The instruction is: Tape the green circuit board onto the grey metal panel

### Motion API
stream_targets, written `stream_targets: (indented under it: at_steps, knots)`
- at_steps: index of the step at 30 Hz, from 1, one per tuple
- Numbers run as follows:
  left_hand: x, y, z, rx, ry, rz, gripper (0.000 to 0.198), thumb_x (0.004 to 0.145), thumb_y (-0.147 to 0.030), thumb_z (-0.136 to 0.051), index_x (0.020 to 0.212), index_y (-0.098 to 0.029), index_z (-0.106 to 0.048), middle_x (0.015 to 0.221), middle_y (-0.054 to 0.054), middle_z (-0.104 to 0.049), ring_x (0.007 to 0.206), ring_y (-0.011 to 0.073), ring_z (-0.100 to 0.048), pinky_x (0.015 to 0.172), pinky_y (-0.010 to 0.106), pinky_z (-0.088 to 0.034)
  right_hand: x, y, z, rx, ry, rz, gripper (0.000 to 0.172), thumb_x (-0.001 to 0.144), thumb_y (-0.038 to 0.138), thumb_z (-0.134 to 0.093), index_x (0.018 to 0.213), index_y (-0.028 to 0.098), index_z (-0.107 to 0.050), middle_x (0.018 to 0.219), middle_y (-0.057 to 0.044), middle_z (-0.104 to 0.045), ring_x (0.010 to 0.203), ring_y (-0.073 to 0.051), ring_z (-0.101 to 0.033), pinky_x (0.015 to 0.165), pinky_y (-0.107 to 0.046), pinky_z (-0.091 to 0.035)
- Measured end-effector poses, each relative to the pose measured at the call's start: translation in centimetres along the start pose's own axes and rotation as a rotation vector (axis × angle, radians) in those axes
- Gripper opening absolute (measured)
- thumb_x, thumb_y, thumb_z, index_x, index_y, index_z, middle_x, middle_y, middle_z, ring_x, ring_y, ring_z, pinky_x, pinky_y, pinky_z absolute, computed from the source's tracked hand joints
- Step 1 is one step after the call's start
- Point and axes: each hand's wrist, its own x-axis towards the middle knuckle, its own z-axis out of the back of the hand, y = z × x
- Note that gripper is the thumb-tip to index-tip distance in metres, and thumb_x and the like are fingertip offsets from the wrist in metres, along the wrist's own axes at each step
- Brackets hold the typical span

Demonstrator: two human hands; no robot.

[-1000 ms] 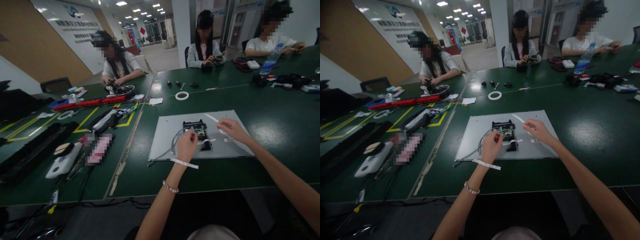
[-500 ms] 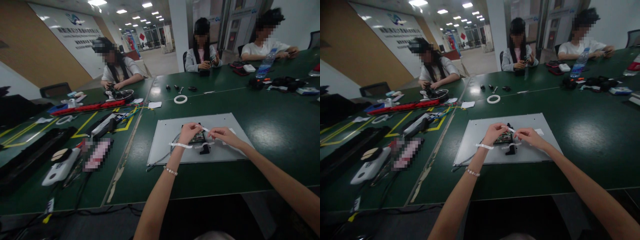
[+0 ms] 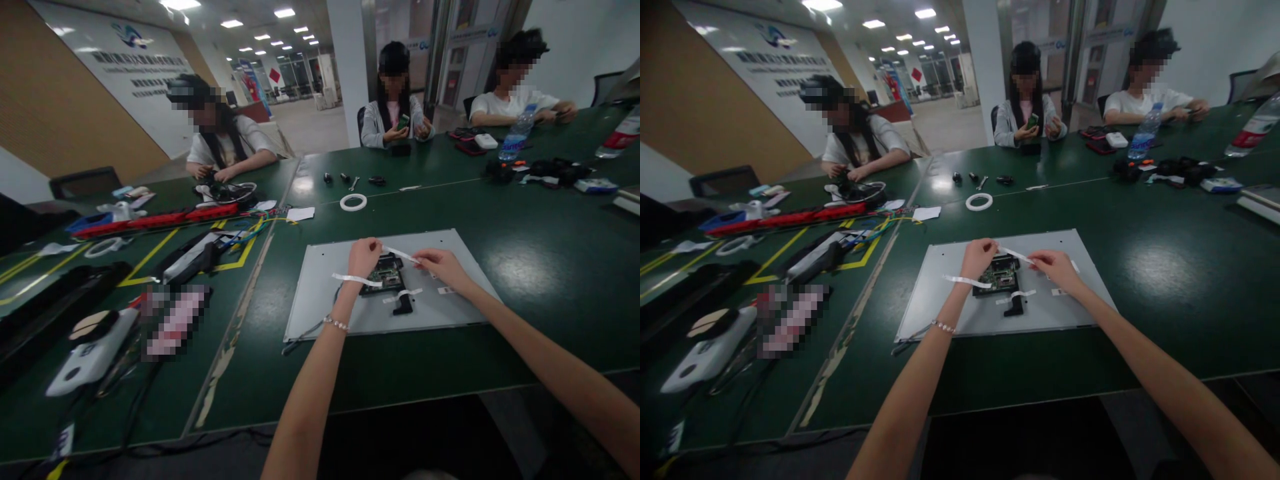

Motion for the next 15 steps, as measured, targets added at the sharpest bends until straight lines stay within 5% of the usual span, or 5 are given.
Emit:
stream_targets:
  at_steps: [10, 15]
  knots:
    - [-0.6, 0.5, -1.6, 0.392, -0.002, 0.011, 0.028, 0.092, -0.022, -0.042, 0.082, -0.018, -0.068, 0.086, 0.008, -0.070, 0.084, 0.0201, -0.062, 0.075, 0.028, -0.042, -0.7, 1.1, -0.5, -0.105, 0.229, 0.048, 0.035, 0.075, 0.020, -0.063, 0.110, 0.018, -0.069, 0.109, -0.004, -0.069, 0.094, -0.017, -0.066, 0.090, -0.032, -0.052]
    - [-0.4, 0.7, -1.9, 0.499, 0.051, 0.032, 0.030, 0.094, -0.023, -0.039, 0.087, -0.017, -0.067, 0.088, 0.010, -0.069, 0.085, 0.0209, -0.063, 0.075, 0.030, -0.043, -0.9, 1.2, -0.8, -0.209, 0.225, 0.088, 0.040, 0.074, 0.014, -0.061, 0.113, 0.018, -0.068, 0.108, -0.004, -0.069, 0.092, -0.017, -0.066, 0.086, -0.031, -0.053]
